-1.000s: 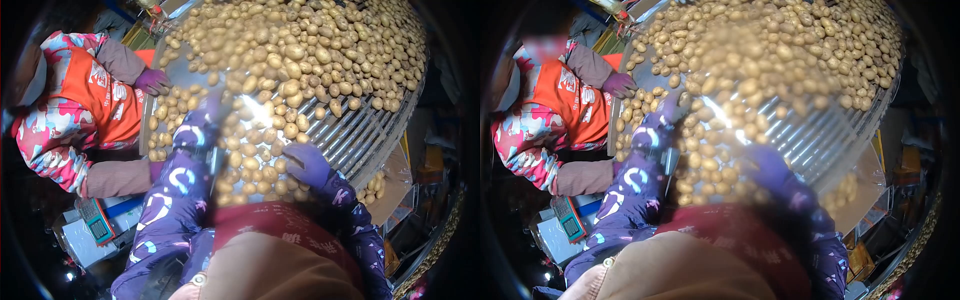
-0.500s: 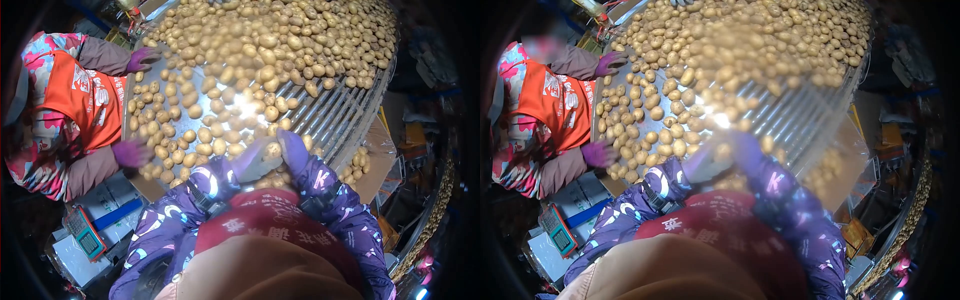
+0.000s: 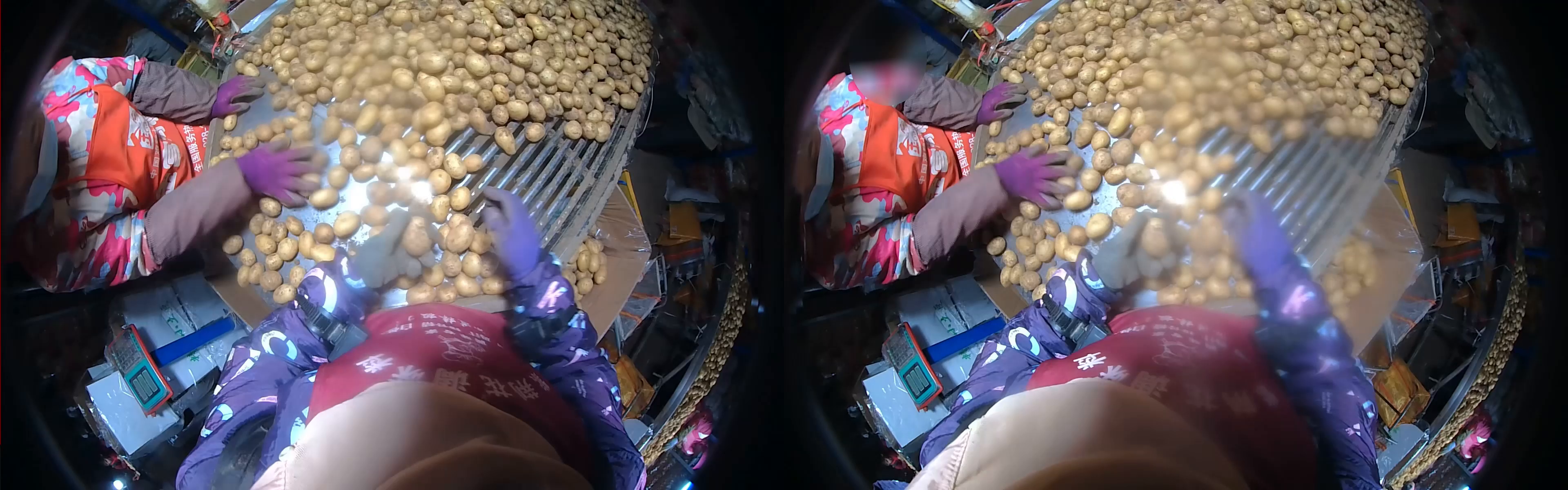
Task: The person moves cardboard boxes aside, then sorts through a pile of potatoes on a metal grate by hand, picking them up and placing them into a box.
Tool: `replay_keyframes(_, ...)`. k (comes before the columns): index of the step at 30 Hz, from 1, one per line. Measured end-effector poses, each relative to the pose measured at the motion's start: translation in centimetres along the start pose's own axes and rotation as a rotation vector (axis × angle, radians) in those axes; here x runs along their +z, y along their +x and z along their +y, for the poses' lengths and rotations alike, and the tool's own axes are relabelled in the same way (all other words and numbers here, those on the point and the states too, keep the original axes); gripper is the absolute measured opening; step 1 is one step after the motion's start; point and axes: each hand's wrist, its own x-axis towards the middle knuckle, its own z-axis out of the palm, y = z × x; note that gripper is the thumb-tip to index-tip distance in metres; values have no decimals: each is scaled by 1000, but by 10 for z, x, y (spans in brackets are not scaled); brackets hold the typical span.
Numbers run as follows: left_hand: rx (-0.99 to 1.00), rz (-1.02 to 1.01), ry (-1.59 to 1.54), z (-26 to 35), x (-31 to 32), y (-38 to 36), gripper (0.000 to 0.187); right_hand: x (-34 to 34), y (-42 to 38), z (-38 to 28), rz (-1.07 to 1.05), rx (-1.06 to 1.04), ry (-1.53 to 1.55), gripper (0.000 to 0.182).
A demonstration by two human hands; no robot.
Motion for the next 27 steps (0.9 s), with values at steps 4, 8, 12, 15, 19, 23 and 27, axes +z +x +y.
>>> replay_keyframes(4, 99, -201, -39, -10, 16, 13, 41, 39, 0, -43, -352, 40, 309, 25)
replay_keyframes(8, 508, -184, 474, -2, 31, 5, 57, 56, 9, -31, -263, -288, 245, 21)
replay_keyframes(12, 479, -96, 601, -5, 29, -3, 64, 29, 30, -35, -433, -347, -1, 20)
replay_keyframes(15, 171, 49, 262, 9, 11, -4, 59, 5, 30, 17, -114, -362, 34, 25)
replay_keyframes(19, 445, 468, 720, 40, -5, -18, 40, -49, 30, 64, 80, 91, -209, 42)
replay_keyframes(23, 758, 348, 1720, 0, -59, -12, 48, -33, -22, 66, -297, 210, -397, 57)
replay_keyframes(27, 668, 258, 1914, -10, -54, -15, 59, 17, -32, -2, -341, -76, -3, 60)
